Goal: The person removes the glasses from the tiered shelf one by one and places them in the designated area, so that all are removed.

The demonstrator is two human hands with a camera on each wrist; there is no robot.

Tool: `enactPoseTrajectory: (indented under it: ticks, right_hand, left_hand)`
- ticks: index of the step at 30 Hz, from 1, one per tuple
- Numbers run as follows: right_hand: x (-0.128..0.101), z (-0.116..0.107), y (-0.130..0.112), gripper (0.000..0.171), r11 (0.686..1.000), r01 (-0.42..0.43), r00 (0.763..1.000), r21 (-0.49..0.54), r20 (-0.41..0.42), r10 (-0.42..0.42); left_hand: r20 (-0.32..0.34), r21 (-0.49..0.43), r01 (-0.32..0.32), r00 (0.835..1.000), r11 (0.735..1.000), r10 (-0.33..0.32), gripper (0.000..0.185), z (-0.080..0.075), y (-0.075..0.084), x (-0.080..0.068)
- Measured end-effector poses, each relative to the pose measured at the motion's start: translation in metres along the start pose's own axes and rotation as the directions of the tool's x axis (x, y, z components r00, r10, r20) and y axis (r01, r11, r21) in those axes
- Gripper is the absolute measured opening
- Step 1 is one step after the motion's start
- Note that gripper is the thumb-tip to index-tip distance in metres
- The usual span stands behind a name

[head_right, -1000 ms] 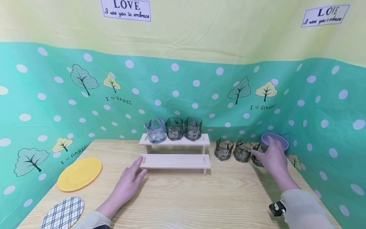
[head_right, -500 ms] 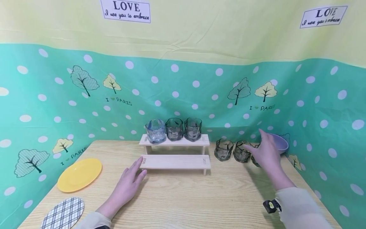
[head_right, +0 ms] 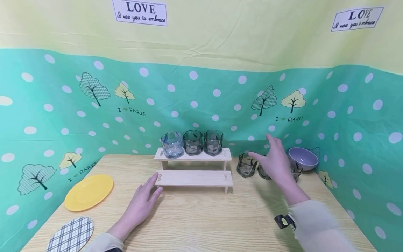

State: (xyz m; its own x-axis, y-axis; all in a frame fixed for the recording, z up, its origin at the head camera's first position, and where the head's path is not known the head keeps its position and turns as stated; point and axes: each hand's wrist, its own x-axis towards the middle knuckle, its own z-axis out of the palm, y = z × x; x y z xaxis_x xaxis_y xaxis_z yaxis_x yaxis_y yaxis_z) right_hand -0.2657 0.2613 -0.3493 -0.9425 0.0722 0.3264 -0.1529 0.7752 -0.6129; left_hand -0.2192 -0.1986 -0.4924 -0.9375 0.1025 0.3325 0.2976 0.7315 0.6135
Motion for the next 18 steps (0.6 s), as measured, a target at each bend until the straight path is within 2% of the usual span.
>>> enactPoseTrajectory:
  ticks: [9,18]
  right_hand:
    - [0.005,0.019,-0.030,0.114,0.997,0.030,0.999,0.068,0.018,-0.031]
    - [0.009,0.041,-0.053,0.108,0.993,0.022,0.998,0.120,0.056,-0.029]
  left_hand:
    - [0.026,-0.003,0.019,0.999,1.000,-0.019,0.068,-0.001,0.000,0.002]
    - [0.043,0.000,0.034,0.998,0.999,-0.034,0.069,0.000,0.000,0.002]
